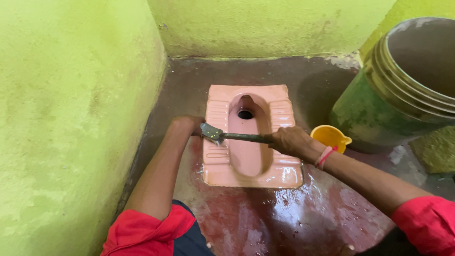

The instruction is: The person cleans a squat toilet using a brush and water from a pitcher.

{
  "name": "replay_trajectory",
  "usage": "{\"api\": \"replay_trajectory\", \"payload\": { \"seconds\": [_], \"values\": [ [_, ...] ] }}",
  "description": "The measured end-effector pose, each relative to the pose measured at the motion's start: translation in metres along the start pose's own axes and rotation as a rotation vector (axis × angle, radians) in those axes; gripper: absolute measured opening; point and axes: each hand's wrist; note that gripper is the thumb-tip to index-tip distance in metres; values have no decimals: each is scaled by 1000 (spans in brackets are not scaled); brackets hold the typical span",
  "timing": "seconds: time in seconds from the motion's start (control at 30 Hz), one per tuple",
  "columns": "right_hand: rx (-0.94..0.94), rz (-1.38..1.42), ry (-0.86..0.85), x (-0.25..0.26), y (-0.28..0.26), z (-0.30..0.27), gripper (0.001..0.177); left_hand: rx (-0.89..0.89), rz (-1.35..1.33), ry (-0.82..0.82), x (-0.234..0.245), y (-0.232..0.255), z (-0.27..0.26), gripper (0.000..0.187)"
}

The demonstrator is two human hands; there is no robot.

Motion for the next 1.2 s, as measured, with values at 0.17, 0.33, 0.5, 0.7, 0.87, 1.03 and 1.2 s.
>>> {"api": "replay_trajectory", "payload": {
  "seconds": [0.17, 0.33, 0.5, 0.7, 0.87, 1.03, 1.2],
  "values": [
    [1, -1, -28, 4, 14, -13, 43, 66, -47, 47, -25, -33, 24, 82],
    [-70, 6, -122, 22, 39, -33, 49, 42, -124, 33, -23, -37, 30, 83],
    [-94, 29, -133, 32, 55, -39, 47, 31, -86, 24, -20, -33, 17, 85],
    [-109, -65, -158, 44, 53, -29, 45, 83, -87, 28, -27, -45, 7, 77],
    [-47, -92, -102, 43, 40, -19, 47, 88, -108, 5, -22, -41, -1, 76],
    [-6, -68, -53, 22, 6, -3, 47, 61, -131, 14, -19, -33, -5, 75],
    [-21, 65, -101, 14, -9, -9, 44, 43, -58, -11, -10, -18, -8, 77]
  ]
}}
Point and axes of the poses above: each hand's wrist, its own z-axis towards the middle knuckle, its own x-axis out of the back of the hand, y = z × x, and after that the axes turned 9 degrees about -x, right-handed
